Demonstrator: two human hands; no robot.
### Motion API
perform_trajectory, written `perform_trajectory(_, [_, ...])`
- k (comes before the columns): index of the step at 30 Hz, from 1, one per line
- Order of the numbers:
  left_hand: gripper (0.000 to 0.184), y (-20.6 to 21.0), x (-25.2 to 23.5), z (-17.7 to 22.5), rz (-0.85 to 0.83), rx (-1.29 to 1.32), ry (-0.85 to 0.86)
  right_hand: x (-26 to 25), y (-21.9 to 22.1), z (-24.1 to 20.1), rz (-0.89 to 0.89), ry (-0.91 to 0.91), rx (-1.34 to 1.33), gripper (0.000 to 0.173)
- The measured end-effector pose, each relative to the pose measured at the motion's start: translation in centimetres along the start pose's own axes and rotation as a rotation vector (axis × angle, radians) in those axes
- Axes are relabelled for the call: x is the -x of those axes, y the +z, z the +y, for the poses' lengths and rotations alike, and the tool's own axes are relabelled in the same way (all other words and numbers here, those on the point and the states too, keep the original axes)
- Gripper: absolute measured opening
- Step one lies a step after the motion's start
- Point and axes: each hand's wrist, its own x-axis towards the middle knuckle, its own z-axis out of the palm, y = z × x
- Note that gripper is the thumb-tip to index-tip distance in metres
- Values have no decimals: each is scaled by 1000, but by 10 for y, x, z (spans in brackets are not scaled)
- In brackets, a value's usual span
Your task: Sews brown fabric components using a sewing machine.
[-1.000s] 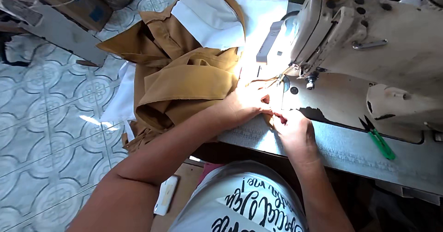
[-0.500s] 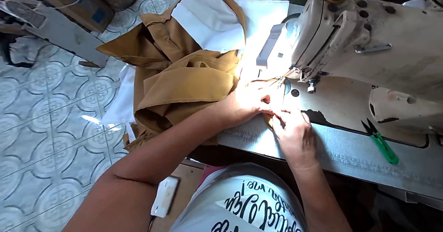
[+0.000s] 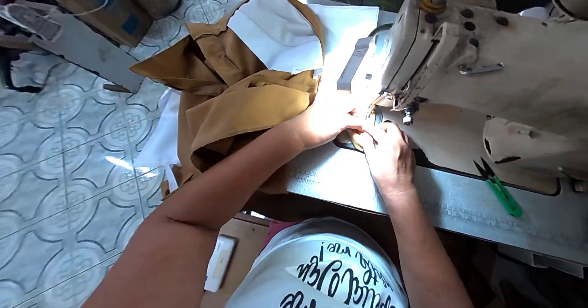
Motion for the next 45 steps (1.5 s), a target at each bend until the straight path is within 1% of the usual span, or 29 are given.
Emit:
perform_trajectory(1, [35,-1,5,4,19,-25,-22,3,-1,0,-1,19,-27,20])
perform_trajectory(2, [35,-5,12,13,44,-95,-66,7,-2,0,-18,69,-43,28])
perform_trajectory(3, [40,-12,22,25,45,-169,-158,12,-3,-2,-29,123,-35,41])
perform_trajectory(4, [50,-22,32,37,15,-229,-290,17,-2,-4,-35,172,-10,55])
perform_trajectory(5, [57,-31,42,48,-17,-279,-443,21,1,-6,-27,196,20,61])
perform_trajectory(6, [61,-40,53,54,-43,-307,-564,24,4,-7,-8,186,45,59])
perform_trajectory(8, [68,-50,78,59,-90,-348,-705,20,4,-4,-8,178,0,36])
perform_trajectory(9, [64,-55,90,59,-99,-335,-719,15,0,-2,-29,191,-60,26])
perform_trajectory(10, [60,-63,98,59,-105,-288,-709,9,-2,1,-26,207,-132,20])
perform_trajectory(12, [58,-86,103,61,-113,-108,-689,-3,-5,6,17,245,-319,24])
perform_trajectory(14, [55,-108,103,52,-86,122,-646,-11,-6,6,69,284,-505,29])
perform_trajectory(16, [46,-120,102,30,-32,330,-568,-9,-6,5,75,310,-677,33])
perform_trajectory(18, [33,-128,99,0,-61,417,-545,4,-11,4,58,319,-824,32])
perform_trajectory(19, [27,-128,98,-17,-87,424,-572,13,-15,3,24,349,-886,30])
perform_trajectory(20, [26,-125,97,-33,-125,427,-633,23,-21,2,-18,382,-901,30])
perform_trajectory(21, [26,-119,96,-46,-179,437,-708,31,-25,2,-70,410,-845,31])
perform_trajectory(22, [27,-111,96,-56,-241,446,-772,38,-26,2,-110,413,-741,31])
perform_trajectory(24, [24,-102,88,-62,-337,397,-820,46,-22,2,-88,336,-489,24])
perform_trajectory(26, [20,-110,76,-46,-386,198,-802,48,-17,2,-21,254,-283,16])
perform_trajectory(27, [21,-117,72,-32,-378,68,-781,49,-16,1,11,224,-223,12])
perform_trajectory(28, [25,-124,70,-17,-317,-51,-730,48,-16,-1,37,196,-183,11])
perform_trajectory(30, [29,-130,67,18,-113,-180,-559,48,-19,-6,68,172,-131,12])
perform_trajectory(32, [19,-116,59,52,42,-118,-347,48,-17,-10,85,180,-103,16])
perform_trajectory(33, [16,-99,55,65,83,-40,-235,48,-14,-11,87,185,-99,18])
perform_trajectory(35, [19,-57,46,76,64,103,-91,48,-10,-11,65,206,-110,24])
perform_trajectory(37, [23,-21,42,72,17,143,-90,50,-4,-11,51,208,-97,25])
perform_trajectory(39, [23,-1,41,67,19,129,-120,51,-2,-11,54,199,-75,25])
perform_trajectory(42, [30,8,42,63,32,106,-97,50,-6,-11,41,221,-106,26])
perform_trajectory(45, [53,8,43,63,0,72,-84,47,-9,-9,19,259,-146,24])
